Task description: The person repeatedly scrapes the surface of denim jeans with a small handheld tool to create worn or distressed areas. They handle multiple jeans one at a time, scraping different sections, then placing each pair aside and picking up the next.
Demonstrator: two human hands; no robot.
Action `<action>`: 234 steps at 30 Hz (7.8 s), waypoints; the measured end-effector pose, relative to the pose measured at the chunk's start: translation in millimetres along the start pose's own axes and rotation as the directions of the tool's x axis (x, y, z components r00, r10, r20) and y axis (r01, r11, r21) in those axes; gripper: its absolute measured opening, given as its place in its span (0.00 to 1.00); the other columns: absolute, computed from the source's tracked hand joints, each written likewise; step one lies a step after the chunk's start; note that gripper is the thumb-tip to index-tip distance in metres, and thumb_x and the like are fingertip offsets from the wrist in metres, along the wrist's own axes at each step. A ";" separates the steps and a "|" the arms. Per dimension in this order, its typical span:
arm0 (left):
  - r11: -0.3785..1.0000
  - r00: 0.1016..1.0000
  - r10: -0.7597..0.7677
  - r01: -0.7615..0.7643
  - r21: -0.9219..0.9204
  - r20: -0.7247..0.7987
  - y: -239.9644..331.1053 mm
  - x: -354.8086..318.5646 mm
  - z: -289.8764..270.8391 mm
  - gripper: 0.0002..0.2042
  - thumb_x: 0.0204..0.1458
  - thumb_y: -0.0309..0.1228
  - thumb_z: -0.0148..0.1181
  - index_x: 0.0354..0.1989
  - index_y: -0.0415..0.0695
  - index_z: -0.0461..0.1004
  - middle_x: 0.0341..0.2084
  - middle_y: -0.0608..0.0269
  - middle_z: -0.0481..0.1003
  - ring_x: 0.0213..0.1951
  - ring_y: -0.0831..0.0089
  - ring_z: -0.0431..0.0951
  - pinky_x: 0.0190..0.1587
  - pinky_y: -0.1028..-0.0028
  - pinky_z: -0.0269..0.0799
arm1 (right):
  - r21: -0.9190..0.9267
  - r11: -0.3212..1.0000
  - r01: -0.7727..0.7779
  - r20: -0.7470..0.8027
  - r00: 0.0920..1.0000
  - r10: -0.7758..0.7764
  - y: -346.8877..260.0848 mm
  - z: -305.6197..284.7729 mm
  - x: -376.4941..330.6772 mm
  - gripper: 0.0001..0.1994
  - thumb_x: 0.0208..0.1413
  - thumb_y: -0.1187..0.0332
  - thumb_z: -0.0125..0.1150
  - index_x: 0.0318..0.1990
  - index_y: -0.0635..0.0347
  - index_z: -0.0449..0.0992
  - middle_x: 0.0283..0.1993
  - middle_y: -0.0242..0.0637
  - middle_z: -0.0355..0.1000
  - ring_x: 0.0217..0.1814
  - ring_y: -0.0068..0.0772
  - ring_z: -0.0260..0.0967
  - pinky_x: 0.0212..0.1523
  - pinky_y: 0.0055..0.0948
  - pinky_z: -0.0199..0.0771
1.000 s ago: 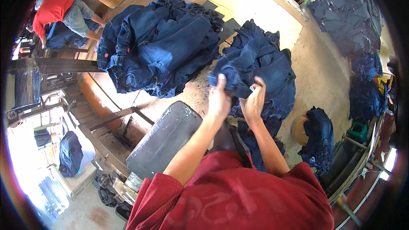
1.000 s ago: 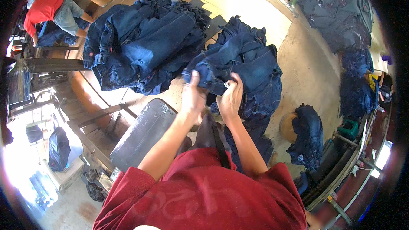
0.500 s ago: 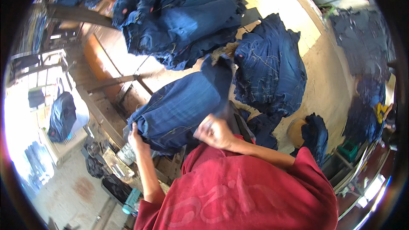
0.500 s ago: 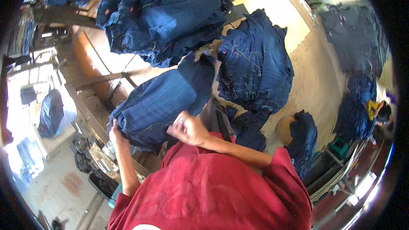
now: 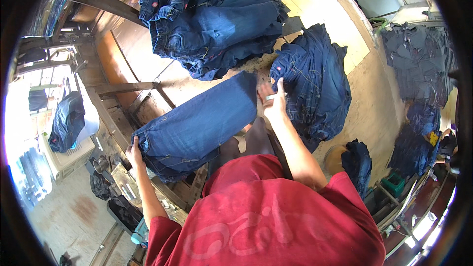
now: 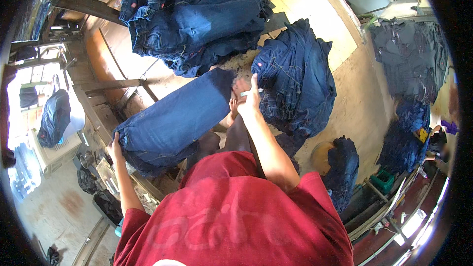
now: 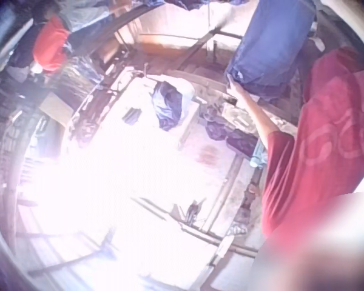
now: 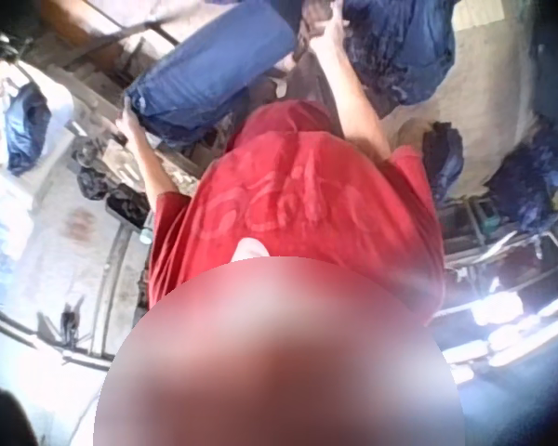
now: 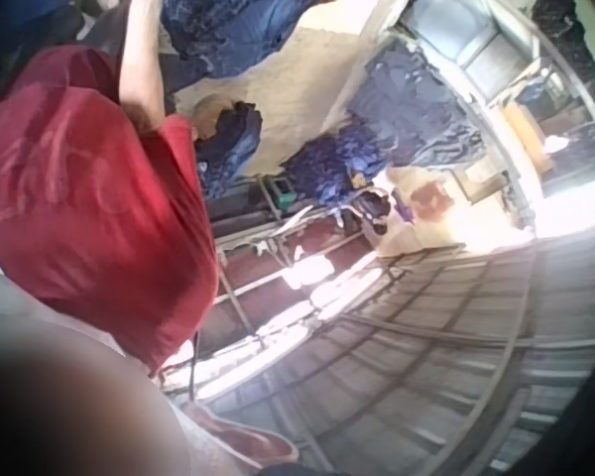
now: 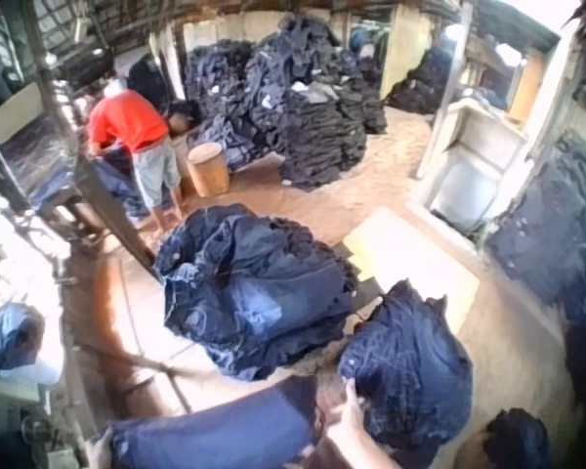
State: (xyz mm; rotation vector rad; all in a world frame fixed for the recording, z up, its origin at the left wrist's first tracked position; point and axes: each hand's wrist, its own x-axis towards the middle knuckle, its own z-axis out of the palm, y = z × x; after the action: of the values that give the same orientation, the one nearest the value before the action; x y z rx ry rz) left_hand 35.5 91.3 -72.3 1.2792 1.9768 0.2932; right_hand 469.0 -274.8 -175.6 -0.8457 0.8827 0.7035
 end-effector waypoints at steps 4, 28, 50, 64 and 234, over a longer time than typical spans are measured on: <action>0.545 0.702 0.616 -0.053 0.837 -0.356 47.4 -65.6 19.8 0.48 0.54 0.52 0.77 0.73 0.36 0.56 0.70 0.38 0.63 0.72 0.38 0.62 0.68 0.37 0.63 | -0.203 0.976 0.077 -0.392 0.907 -0.153 -35.0 6.3 3.3 0.51 0.48 0.36 0.83 0.72 0.60 0.70 0.78 0.52 0.63 0.79 0.48 0.64 0.72 0.51 0.73; 0.061 0.063 0.763 -0.998 0.025 0.643 63.6 -285.2 256.4 0.47 0.51 0.52 0.74 0.74 0.32 0.66 0.82 0.37 0.50 0.84 0.44 0.44 0.81 0.37 0.36 | -0.138 0.285 0.949 0.306 0.314 -0.898 -144.5 103.2 -150.1 0.15 0.59 0.73 0.80 0.40 0.52 0.73 0.43 0.32 0.77 0.42 0.28 0.75 0.53 0.29 0.75; 0.227 0.107 0.879 -0.951 -0.211 0.464 52.2 -250.3 212.5 0.38 0.49 0.46 0.78 0.66 0.38 0.75 0.76 0.48 0.66 0.79 0.49 0.61 0.79 0.43 0.53 | -0.226 -0.381 0.897 0.906 0.049 -0.421 -30.0 192.8 -238.8 0.15 0.51 0.79 0.76 0.27 0.56 0.70 0.22 0.28 0.65 0.24 0.19 0.61 0.26 0.32 0.65; 0.256 0.617 0.677 -0.709 0.657 0.402 45.1 -154.8 55.0 0.50 0.57 0.63 0.67 0.78 0.39 0.60 0.79 0.45 0.59 0.80 0.46 0.57 0.82 0.43 0.40 | -0.594 -0.566 0.572 0.761 0.628 -0.164 -71.8 79.0 -198.9 0.09 0.76 0.65 0.54 0.55 0.56 0.64 0.32 0.57 0.80 0.34 0.66 0.81 0.32 0.58 0.77; 0.524 0.122 0.624 -0.798 -0.297 0.772 84.6 17.8 110.7 0.13 0.54 0.35 0.80 0.34 0.36 0.88 0.27 0.49 0.85 0.25 0.59 0.86 0.33 0.64 0.81 | -0.461 -0.652 0.602 0.811 0.583 -0.036 248.4 135.3 -199.4 0.05 0.61 0.72 0.71 0.35 0.54 0.80 0.20 0.35 0.76 0.20 0.35 0.77 0.22 0.34 0.75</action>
State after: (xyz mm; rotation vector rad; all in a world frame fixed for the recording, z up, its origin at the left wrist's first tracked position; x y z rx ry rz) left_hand 166.4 124.8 -110.6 1.9788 0.4150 -0.0904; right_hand 225.9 -73.1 -34.2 -2.4671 -1.1413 0.5547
